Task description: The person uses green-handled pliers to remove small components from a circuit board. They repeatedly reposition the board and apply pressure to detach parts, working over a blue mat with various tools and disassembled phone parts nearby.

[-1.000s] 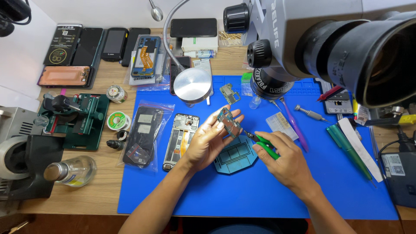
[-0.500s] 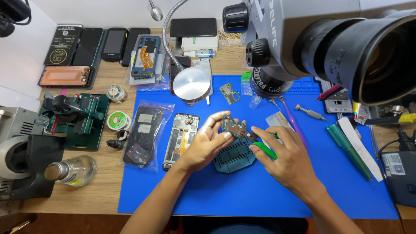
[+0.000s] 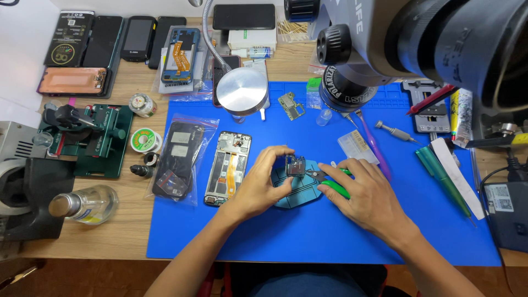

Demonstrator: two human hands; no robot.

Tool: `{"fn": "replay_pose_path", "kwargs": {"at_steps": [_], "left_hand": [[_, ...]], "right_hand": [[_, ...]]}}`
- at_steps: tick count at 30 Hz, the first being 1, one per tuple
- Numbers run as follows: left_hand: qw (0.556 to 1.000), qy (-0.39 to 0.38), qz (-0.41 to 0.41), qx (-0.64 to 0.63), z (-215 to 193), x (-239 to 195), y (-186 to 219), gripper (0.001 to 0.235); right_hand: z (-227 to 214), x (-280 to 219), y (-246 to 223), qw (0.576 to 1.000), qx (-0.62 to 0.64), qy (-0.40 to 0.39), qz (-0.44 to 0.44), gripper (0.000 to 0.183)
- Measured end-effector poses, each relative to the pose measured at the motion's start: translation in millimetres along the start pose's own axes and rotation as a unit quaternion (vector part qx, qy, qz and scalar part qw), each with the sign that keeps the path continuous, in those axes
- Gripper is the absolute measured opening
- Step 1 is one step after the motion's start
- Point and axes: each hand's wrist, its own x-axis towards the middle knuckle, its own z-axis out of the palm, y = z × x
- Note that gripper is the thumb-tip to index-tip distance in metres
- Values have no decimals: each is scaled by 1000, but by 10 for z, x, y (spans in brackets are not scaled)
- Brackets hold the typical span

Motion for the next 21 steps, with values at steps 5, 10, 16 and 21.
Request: {"fn": "replay_pose_path", "kwargs": {"at_steps": [5, 10, 16, 21], "left_hand": [[983, -27, -16, 184, -92, -10, -109, 60], [976, -72, -56, 196, -183, -11, -65, 59], [975, -89, -53, 195, -238, -7, -37, 58], [979, -95, -52, 175, -270, -2, -20, 53]], "right_hand": [[30, 11, -17, 999, -32, -4, -23, 37], [72, 55, -15, 996, -64, -21, -58, 37], [79, 154, -27, 989, -93, -29, -109, 37], [99, 193, -13, 985, -103, -40, -133, 37]]}}
